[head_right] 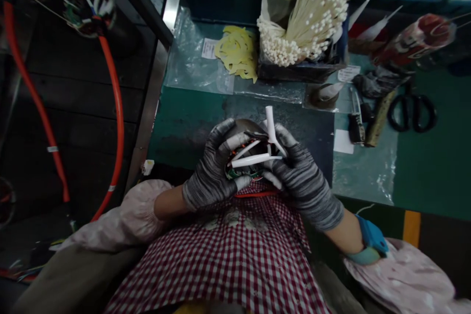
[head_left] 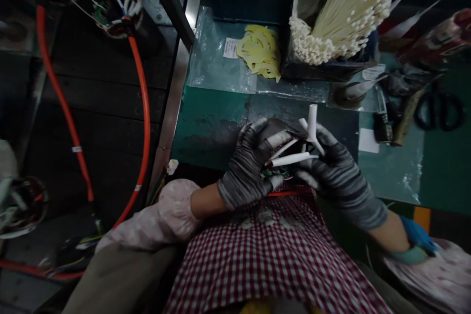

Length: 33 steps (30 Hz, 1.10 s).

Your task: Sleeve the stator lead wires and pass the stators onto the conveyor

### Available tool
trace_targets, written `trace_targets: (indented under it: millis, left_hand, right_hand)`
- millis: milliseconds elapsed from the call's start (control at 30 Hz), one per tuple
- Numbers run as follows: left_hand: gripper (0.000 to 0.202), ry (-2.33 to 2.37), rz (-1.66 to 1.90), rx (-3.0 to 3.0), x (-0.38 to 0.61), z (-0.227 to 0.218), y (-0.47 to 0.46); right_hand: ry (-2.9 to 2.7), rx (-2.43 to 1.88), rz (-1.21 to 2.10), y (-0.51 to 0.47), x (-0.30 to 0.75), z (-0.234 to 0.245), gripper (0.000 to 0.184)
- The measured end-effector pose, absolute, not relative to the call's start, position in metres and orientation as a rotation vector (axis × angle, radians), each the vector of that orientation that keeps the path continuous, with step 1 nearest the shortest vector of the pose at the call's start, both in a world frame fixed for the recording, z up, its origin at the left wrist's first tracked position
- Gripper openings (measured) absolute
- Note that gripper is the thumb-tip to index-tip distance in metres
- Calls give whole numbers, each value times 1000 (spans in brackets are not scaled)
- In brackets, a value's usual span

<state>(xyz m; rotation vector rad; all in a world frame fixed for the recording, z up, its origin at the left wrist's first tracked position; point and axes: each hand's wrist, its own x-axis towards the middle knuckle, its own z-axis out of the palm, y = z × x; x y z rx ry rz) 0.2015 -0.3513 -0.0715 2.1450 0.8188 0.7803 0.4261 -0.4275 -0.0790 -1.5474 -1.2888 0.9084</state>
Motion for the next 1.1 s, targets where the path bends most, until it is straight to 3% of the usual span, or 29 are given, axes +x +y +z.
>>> trace_targets:
  millis: [133, 267, 500, 833, 933, 967, 1000, 1100]
  left_hand:
    - [84, 738, 728, 2196, 211, -60, -343]
    - [84, 683, 679, 2214, 215, -60, -338]
    - [80, 655, 809, 2137, 209, -66, -325]
    - [99, 536, 583, 2236, 167, -86, -230]
    - [104, 867, 684, 2431, 165, -77, -240]
    - [100, 1001, 699, 2505, 166, -72, -248]
    - [84, 1029, 668, 2606, 168, -67, -257]
    - [21, 824, 471, 2884, 177, -49, -278]
  right_hand:
    - [-1300, -1438, 1050, -416, 438, -85, 91]
    - [-1158, -1451, 1045, -417, 434, -92, 95]
    - [-919, -1429, 1268, -395, 414, -74, 68]
    - [-1377, -1148, 1337, -297, 412, -71, 55]
    - [-1536, -1165, 1088, -291, 408, -91, 37]
    - [-1613, -1188, 917, -293, 408, -99, 31]
    - [-1676, -1211, 736, -297, 410, -105, 28]
    - [-1714, -1284, 379, -307, 424, -111, 29]
